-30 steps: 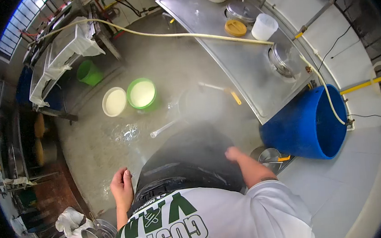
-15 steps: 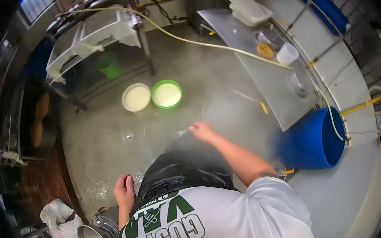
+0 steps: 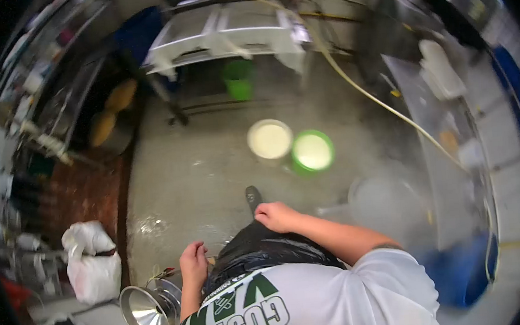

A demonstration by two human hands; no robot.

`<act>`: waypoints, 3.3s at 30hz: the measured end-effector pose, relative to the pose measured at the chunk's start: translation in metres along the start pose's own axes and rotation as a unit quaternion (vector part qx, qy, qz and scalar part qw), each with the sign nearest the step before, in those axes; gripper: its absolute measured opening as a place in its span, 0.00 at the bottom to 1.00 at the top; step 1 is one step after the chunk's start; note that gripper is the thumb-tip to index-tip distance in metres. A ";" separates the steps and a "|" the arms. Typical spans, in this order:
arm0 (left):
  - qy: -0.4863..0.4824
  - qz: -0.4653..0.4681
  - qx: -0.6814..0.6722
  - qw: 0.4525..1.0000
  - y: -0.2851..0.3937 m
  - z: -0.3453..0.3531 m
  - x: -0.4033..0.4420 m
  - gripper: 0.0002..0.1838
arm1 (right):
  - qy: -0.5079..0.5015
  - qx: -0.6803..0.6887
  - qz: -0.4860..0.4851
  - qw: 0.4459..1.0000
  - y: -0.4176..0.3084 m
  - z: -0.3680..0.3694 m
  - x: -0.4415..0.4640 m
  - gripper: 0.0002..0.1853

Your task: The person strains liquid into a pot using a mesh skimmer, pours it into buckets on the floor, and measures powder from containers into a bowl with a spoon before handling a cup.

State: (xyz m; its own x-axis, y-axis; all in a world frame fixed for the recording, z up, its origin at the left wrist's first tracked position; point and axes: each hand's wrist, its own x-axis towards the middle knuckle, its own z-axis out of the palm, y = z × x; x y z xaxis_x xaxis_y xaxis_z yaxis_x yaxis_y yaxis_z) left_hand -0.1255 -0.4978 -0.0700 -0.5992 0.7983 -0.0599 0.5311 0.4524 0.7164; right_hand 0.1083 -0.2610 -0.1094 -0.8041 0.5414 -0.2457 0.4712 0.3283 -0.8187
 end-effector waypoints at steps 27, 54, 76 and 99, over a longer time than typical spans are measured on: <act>0.052 -0.165 -0.016 0.985 -0.161 -0.182 0.473 0.19 | -0.126 -0.090 -0.132 0.979 -0.207 -0.050 0.666 0.17; 0.460 -0.082 0.128 0.875 -0.306 -0.562 0.954 0.17 | -0.082 -0.011 -0.354 0.932 -0.481 0.027 1.274 0.14; 0.728 -0.019 0.167 0.665 -0.306 -0.848 1.194 0.19 | 0.221 0.157 -0.547 0.792 -0.804 -0.109 1.577 0.14; 0.702 0.020 0.197 0.684 -0.317 -0.856 1.190 0.33 | 0.031 0.268 -0.501 0.822 -0.997 -0.129 1.615 0.12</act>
State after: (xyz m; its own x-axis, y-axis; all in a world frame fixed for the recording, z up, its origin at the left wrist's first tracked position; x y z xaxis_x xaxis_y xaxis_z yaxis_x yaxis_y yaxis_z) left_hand -1.5198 -0.0317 0.2269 -0.4168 -0.2312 0.8791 0.5183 0.7341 0.4388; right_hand -1.6134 0.3860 0.3765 -0.6636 0.2500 0.7051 -0.6574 0.2548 -0.7091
